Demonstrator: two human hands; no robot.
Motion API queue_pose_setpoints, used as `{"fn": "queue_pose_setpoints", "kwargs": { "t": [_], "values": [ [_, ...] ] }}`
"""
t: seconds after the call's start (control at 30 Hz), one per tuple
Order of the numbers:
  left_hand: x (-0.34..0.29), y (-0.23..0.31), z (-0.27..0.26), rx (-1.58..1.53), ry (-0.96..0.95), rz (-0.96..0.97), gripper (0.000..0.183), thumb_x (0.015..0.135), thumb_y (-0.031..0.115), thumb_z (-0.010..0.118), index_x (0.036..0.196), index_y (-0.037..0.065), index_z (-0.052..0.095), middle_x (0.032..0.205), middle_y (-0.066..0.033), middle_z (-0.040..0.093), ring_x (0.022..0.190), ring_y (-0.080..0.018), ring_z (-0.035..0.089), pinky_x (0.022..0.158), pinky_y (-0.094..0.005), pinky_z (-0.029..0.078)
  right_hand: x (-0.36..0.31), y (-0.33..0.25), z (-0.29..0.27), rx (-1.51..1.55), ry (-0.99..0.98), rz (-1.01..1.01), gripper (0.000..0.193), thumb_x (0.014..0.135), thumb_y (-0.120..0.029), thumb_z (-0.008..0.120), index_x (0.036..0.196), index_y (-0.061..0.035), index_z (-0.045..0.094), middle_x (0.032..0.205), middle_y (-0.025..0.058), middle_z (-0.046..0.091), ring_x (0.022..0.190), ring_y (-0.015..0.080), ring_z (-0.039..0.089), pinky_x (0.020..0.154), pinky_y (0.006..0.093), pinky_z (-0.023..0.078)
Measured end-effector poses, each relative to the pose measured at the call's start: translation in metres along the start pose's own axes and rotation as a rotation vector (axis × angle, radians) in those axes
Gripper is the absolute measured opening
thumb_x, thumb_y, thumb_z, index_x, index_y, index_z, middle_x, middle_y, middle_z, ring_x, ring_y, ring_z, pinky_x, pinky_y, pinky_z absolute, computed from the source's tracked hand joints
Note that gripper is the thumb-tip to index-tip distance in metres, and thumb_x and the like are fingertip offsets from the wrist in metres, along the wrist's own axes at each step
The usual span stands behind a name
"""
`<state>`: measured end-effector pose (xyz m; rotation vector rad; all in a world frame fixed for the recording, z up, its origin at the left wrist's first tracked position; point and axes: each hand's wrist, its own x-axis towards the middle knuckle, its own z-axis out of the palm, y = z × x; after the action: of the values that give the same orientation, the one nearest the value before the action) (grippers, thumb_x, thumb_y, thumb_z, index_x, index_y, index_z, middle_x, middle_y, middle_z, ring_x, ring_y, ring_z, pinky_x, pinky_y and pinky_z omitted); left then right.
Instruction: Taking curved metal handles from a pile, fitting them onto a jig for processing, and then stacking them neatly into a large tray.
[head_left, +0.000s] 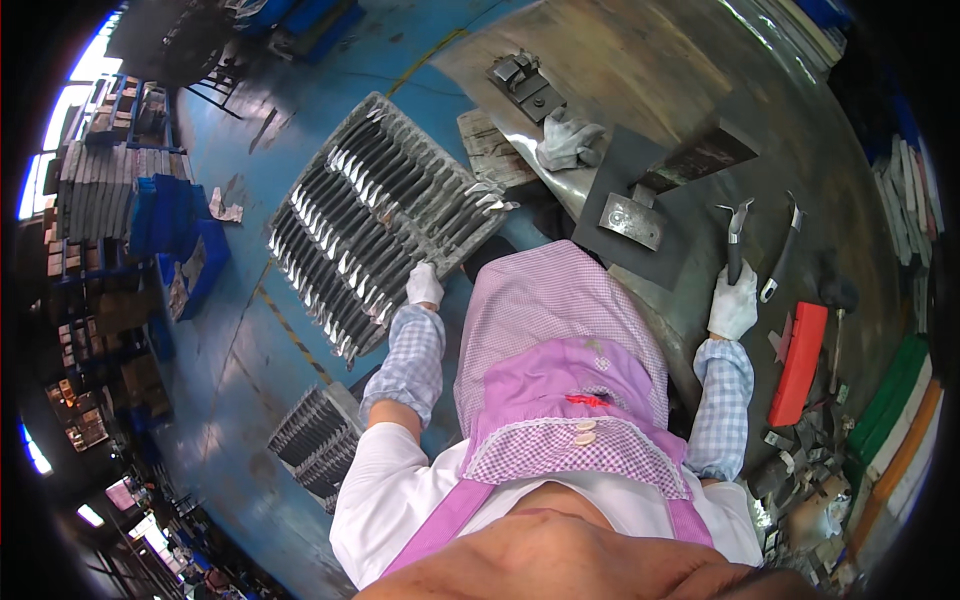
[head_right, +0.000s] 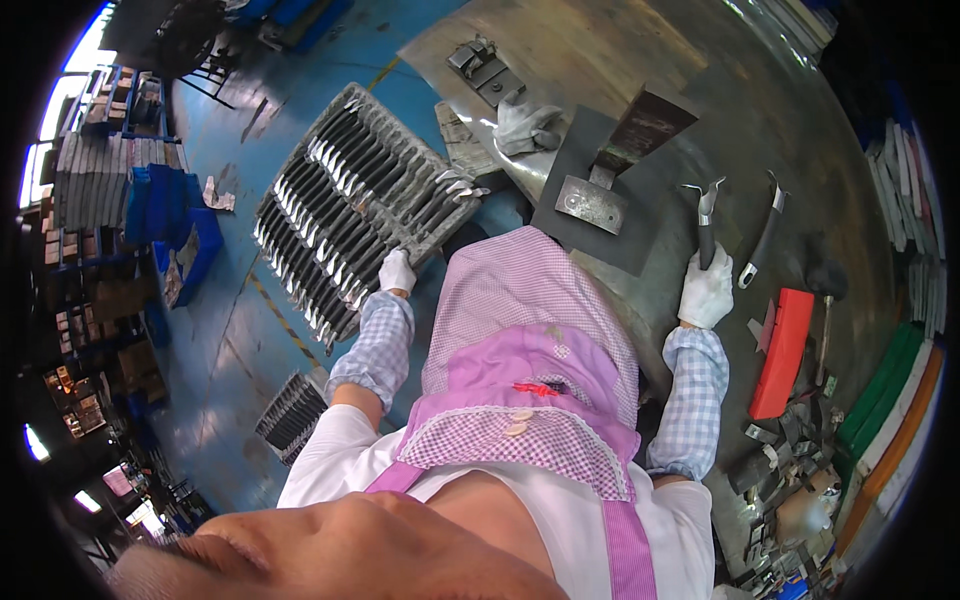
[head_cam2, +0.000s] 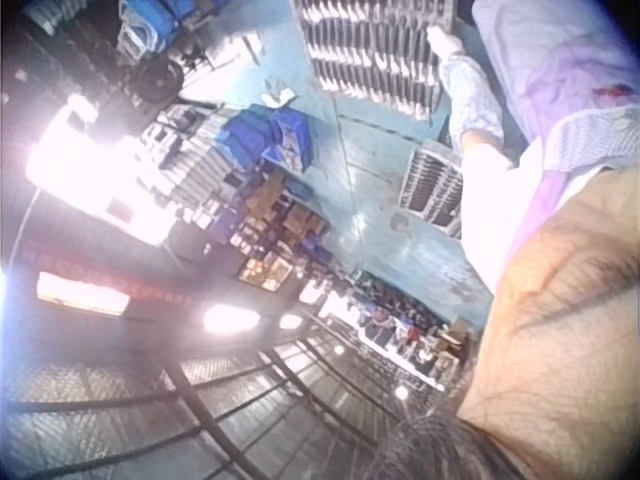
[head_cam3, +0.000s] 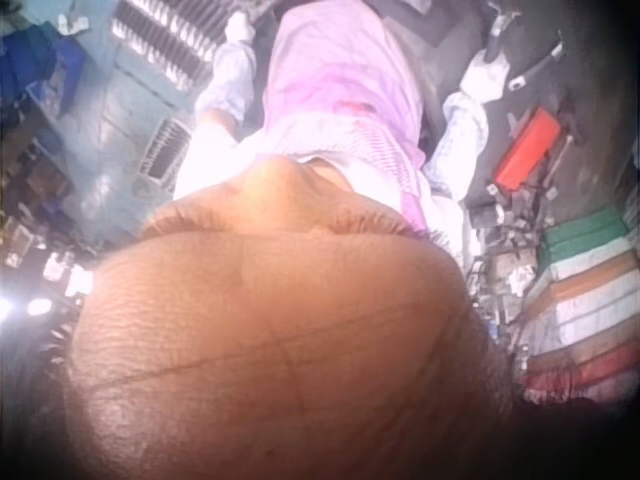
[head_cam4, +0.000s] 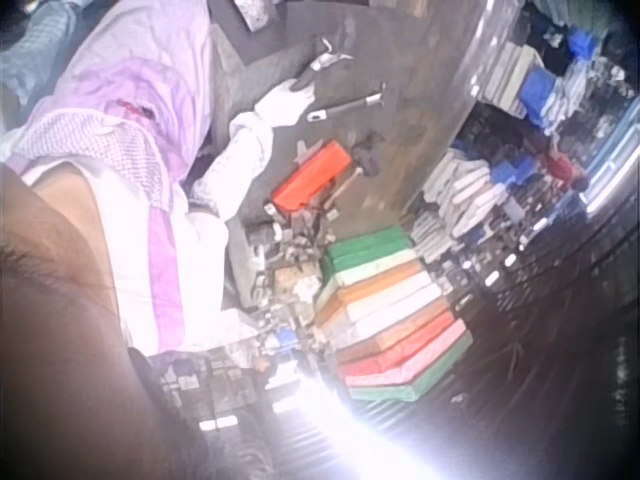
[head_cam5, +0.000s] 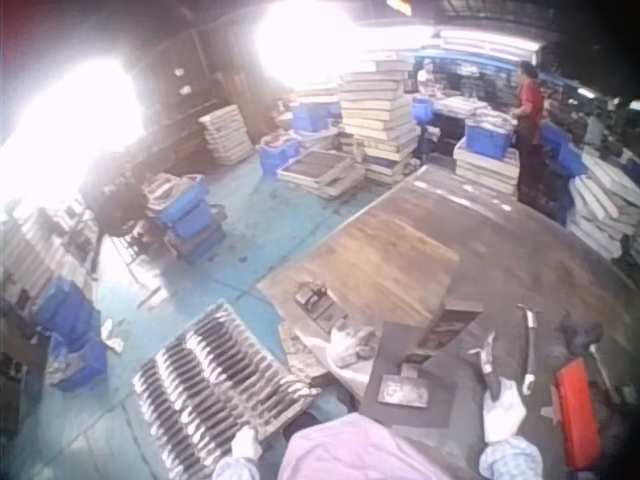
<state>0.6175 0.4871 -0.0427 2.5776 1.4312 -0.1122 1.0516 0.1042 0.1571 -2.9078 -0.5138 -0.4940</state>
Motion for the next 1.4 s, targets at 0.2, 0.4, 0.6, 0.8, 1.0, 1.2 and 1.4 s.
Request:
{"fn": "queue_pose_setpoints", "kwargs": {
  "t": [0.2, 0.4, 0.6, 0.8, 1.0, 1.2, 1.4],
  "values": [
    [0.006, 0.026, -0.001, -0.007, -0.034, -0.201, 0.02, 0.08, 0.008, 0.065, 0.097, 0.008, 0.074, 0.104, -0.0179, 0.071, 0.102, -0.0361, 0.07, 0.084, -0.045, 0.059, -0.003, 0.002, -0.021, 0.123, -0.043, 0.021, 0.032, 0.09, -0.03, 0.068, 0.118, -0.0151, 0.066, 0.103, 0.0102, 0.069, 0.093, 0.0317, 0.069, 0.07, 0.0438, 0.055],
    [-0.034, 0.088, -0.091, -0.483, 0.059, -0.072, 0.022, 0.091, 0.021, 0.068, 0.104, 0.005, 0.074, 0.103, -0.0161, 0.073, 0.096, -0.0363, 0.07, 0.087, -0.0427, 0.054, -0.035, -0.016, -0.152, 1.115, -0.87, 0.635, 0.027, 0.097, -0.024, 0.062, 0.111, -0.001, 0.063, 0.064, -0.0028, 0.05, 0.044, 0.0045, 0.043, 0.039, 0.0222, 0.03],
    [-0.082, 0.255, -0.172, -0.818, 0.032, 0.627, 0.032, 0.086, 0.009, 0.073, 0.118, 0.007, 0.069, 0.109, -0.0129, 0.07, 0.098, -0.0274, 0.069, 0.085, -0.035, 0.054, -0.136, -0.002, -0.146, 0.577, -0.141, 0.166, 0.027, 0.094, -0.021, 0.065, 0.104, 0.0032, 0.066, 0.079, 0.0242, 0.069, 0.074, 0.0382, 0.069, 0.065, 0.0439, 0.052],
    [-0.085, 0.372, -0.248, -0.675, 0.247, 1.228, 0.037, 0.083, 0.012, 0.071, 0.119, 0.012, 0.066, 0.131, -0.014, 0.061, 0.113, -0.0317, 0.064, 0.091, -0.0405, 0.053, -0.081, -0.034, -0.193, 0.835, -1.471, 0.4, 0.039, 0.093, -0.03, 0.067, 0.104, 0.0072, 0.068, 0.09, 0.0167, 0.074, 0.079, 0.0265, 0.073, 0.073, 0.0371, 0.056],
    [-0.054, 0.339, -0.186, -0.711, -0.308, 0.778, 0.032, 0.087, 0.01, 0.067, 0.118, 0.01, 0.067, 0.115, -0.0192, 0.067, 0.104, -0.0328, 0.067, 0.089, -0.0407, 0.053, -0.036, -0.071, -0.085, 1.101, -0.461, -0.503, 0.035, 0.098, -0.022, 0.058, 0.119, 0.006, 0.064, 0.116, 0.0116, 0.069, 0.098, 0.0186, 0.068, 0.085, 0.0306, 0.056],
    [-0.024, 0.303, -0.213, -1.354, -0.194, 0.128, 0.036, 0.093, 0.013, 0.068, 0.126, -0.001, 0.064, 0.102, -0.0095, 0.073, 0.08, -0.012, 0.068, 0.069, -0.0234, 0.053, 0.025, -0.17, -0.093, 0.844, -0.447, -0.108, 0.028, 0.089, -0.029, 0.072, 0.102, -0.0048, 0.07, 0.093, 0.0159, 0.072, 0.079, 0.0357, 0.07, 0.07, 0.0438, 0.056],
    [0.013, 0.301, -0.2, -1.22, 0.002, 0.05, 0.023, 0.095, 0.011, 0.066, 0.114, -0.001, 0.07, 0.092, -0.0058, 0.072, 0.075, -0.0106, 0.065, 0.065, -0.0234, 0.051, 0.038, -0.187, -0.077, 0.791, -0.337, -0.187, 0.032, 0.087, -0.031, 0.073, 0.096, -0.0017, 0.064, 0.083, 0.0224, 0.07, 0.08, 0.0406, 0.068, 0.071, 0.0487, 0.054]
  ]
}}
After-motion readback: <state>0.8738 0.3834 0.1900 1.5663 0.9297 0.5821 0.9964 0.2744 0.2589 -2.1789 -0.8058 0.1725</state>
